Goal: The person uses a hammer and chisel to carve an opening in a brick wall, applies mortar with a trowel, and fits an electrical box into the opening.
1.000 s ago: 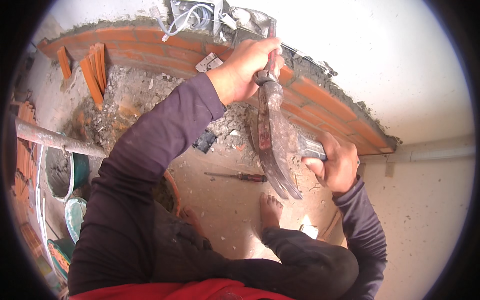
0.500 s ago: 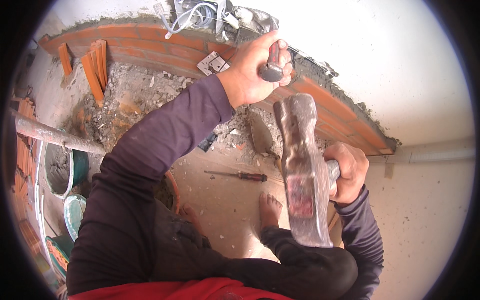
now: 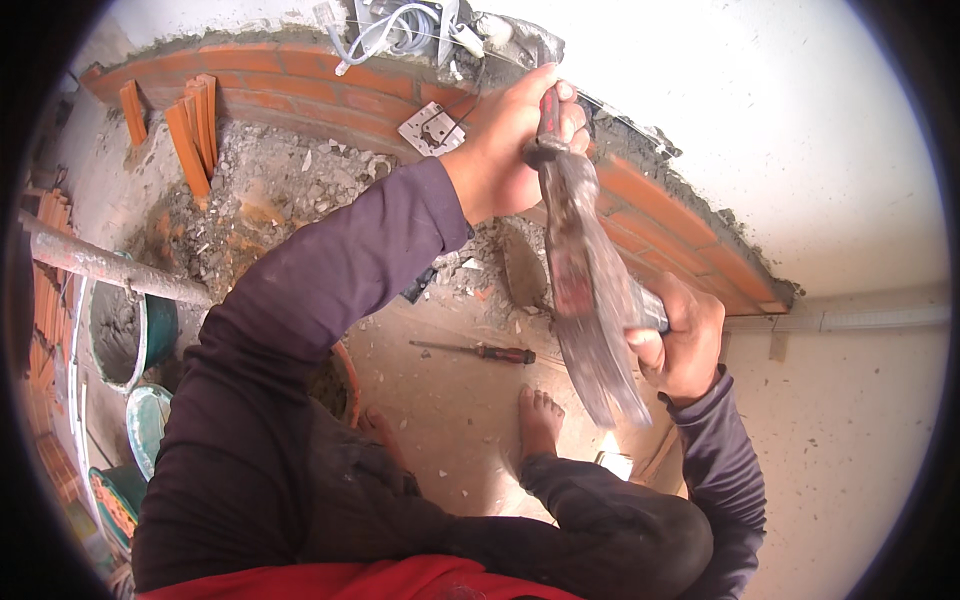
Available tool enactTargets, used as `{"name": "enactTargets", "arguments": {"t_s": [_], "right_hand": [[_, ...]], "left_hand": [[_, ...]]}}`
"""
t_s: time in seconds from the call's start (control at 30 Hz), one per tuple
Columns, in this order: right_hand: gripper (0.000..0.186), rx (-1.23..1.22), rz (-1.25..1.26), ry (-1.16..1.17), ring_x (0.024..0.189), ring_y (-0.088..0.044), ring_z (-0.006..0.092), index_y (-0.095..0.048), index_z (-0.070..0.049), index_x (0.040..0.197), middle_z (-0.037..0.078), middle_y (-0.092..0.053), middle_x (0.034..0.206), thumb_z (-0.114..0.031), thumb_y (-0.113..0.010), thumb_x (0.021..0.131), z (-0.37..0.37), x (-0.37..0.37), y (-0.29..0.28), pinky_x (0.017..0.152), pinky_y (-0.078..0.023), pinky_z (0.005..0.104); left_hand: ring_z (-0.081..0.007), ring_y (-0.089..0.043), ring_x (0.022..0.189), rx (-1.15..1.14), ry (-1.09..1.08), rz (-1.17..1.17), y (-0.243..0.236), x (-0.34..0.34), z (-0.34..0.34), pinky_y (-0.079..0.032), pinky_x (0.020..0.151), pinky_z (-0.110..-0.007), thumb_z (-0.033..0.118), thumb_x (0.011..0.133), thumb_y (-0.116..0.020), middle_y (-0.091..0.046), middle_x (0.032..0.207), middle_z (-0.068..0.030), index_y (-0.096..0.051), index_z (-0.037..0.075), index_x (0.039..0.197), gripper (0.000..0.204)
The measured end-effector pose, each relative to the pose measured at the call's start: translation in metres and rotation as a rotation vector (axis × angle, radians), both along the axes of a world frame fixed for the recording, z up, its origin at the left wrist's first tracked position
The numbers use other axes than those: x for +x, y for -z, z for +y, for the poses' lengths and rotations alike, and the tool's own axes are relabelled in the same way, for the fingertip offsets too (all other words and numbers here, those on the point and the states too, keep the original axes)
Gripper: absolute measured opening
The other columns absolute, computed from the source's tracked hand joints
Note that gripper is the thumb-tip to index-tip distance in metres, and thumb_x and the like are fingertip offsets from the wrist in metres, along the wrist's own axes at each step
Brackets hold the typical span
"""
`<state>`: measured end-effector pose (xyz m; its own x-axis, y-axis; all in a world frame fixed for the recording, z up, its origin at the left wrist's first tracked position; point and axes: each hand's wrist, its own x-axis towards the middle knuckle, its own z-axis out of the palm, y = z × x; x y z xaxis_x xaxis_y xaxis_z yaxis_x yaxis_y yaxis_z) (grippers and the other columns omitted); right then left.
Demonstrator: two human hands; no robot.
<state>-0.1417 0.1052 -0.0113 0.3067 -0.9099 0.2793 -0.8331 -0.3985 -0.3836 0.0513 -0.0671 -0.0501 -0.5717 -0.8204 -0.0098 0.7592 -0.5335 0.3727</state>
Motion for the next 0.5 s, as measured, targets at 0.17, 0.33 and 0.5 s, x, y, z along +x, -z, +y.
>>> {"name": "enactTargets", "arguments": {"t_s": [0.17, 0.33, 0.5], "right_hand": [[0.063, -0.074, -0.125, -0.06, 0.055, -0.057, 0.0307, -0.058, -0.001, 0.084, 0.012, -0.052, 0.066, -0.063, -0.054, 0.091, 0.002, 0.008, -0.006, 0.053, -0.045, 0.0356], [0.052, -0.354, 0.175, -0.13, 0.056, -0.058, 0.0338, -0.056, -0.002, 0.079, 0.014, -0.053, 0.066, -0.053, -0.062, 0.087, 0.0, -0.01, 0.0, 0.055, -0.047, 0.0379], [0.057, 0.055, -0.194, 0.001, 0.061, -0.063, 0.0317, -0.063, 0.002, 0.096, 0.016, -0.057, 0.069, -0.054, -0.055, 0.092, -0.01, 0.011, 0.007, 0.059, -0.048, 0.0349]], "left_hand": [[-0.0172, -0.044, 0.06, -0.095, -0.113, -0.082, -0.006, 0.004, -0.001, -0.038, 0.059, -0.033, 0.037, 0.104, -0.043, -0.048, 0.065, -0.0002, -0.047, 0.015, 0.081, 0.032], [-0.017, -0.045, 0.058, -0.025, -0.11, -0.144, -0.02, -0.002, 0.002, -0.035, 0.056, -0.034, 0.034, 0.101, -0.047, -0.048, 0.066, -0.0018, -0.049, 0.014, 0.083, 0.027], [-0.0168, -0.048, 0.062, -0.056, -0.199, -0.203, -0.018, 0.009, 0.01, -0.036, 0.054, -0.036, 0.025, 0.099, -0.05, -0.05, 0.072, -0.0031, -0.049, 0.012, 0.084, 0.02]]}}
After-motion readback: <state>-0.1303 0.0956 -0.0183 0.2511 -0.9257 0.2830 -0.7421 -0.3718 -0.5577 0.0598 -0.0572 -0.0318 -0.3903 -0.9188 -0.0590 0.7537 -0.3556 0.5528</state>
